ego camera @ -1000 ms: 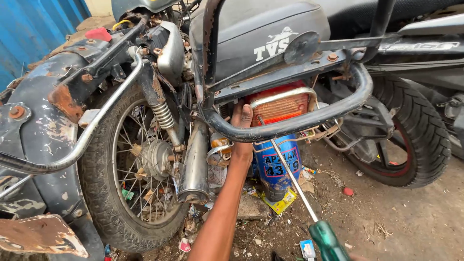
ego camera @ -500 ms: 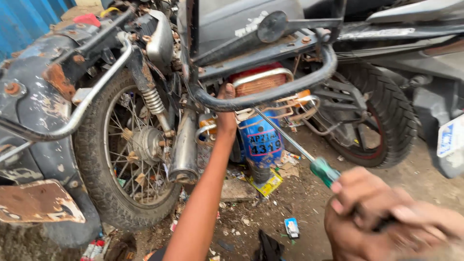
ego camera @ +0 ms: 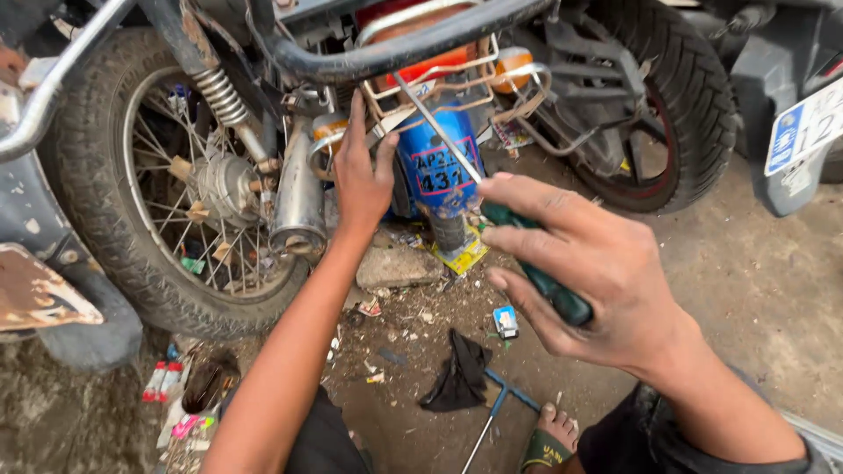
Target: Repairing the rear light and license plate assembly of a motorcycle using a screwdriver.
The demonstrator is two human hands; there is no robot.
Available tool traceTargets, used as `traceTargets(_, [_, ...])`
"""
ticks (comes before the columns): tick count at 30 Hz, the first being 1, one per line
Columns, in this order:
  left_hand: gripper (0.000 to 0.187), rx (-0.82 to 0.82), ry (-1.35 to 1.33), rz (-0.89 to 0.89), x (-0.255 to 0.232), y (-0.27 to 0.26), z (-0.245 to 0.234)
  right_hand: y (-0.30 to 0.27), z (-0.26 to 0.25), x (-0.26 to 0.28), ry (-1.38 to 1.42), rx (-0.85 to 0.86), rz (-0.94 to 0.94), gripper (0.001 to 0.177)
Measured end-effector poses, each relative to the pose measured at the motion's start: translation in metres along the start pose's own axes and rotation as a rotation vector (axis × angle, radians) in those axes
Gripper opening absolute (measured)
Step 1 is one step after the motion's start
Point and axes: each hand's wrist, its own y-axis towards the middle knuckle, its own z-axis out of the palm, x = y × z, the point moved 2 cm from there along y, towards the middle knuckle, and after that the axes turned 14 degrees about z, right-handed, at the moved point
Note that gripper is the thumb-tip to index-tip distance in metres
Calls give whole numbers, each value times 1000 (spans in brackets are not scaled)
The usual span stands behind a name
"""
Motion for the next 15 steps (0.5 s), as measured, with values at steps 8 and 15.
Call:
traceTargets(8, [80, 109, 156, 96, -34, -65, 11, -46, -49, -41, 42, -232, 223, 15])
traceTargets(15, [14, 1094, 368, 103, 32, -250, 108, -146, -33, -151, 477, -343, 432, 19])
